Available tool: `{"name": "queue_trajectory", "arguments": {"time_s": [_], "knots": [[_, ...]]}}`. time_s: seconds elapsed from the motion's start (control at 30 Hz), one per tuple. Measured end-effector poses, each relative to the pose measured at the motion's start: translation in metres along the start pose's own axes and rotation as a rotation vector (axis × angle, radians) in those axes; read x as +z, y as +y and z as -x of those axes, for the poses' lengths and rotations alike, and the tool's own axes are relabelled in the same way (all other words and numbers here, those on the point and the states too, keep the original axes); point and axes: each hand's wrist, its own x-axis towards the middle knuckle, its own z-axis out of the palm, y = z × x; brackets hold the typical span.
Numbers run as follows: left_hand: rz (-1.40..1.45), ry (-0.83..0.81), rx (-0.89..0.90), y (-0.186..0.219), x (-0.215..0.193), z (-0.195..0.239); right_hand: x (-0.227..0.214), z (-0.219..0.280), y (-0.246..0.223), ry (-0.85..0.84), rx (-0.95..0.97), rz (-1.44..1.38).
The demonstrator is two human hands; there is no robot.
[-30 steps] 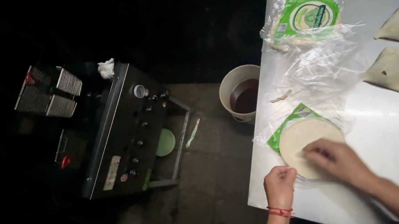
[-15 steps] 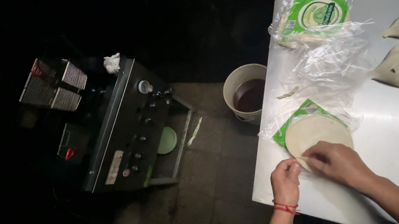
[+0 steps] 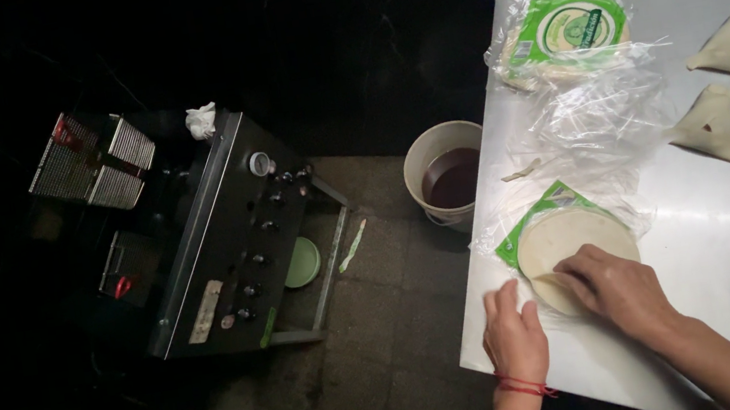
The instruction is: Folding and filling dough circles with a meat mixture into triangular pastry shapes on a prep table.
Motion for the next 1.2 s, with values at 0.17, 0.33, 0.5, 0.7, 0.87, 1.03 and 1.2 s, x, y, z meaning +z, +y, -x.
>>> {"name": "queue_trajectory", "arguments": {"time_s": [0.17, 0.33, 0.5, 0.7, 0.87, 1.03, 1.2], "knots": [[-0.418, 0.077, 0.542, 0.036, -0.004, -0.017, -0.004, -0.002, 0.001, 0.026, -0.093, -0.030], [-0.357, -0.030, 0.614, 0.007, 0.023, -0.040, -0.044, 0.002, 0.001, -0.089, 0.139, -0.124], [-0.274, -0.050, 0.517, 0.017, 0.015, -0.040, -0.030, 0.020, 0.033, -0.129, 0.087, 0.138], [-0.365, -0.101, 0.758, 0.047, 0.016, -0.042, -0.035, 0.005, 0.035, 0.023, -0.201, 0.266], [-0.389, -0.236, 0.661, 0.026, 0.033, -0.057, -0.059, 0.001, 0.019, 0.147, -0.349, 0.265], [-0.173, -0.113, 0.387, 0.022, 0.029, -0.055, 0.007, 0.020, 0.091, 0.002, 0.412, -0.451], [-0.088, -0.035, 0.384, 0.030, 0.029, -0.045, 0.028, 0.012, 0.094, -0.123, 0.571, -0.886]]}}
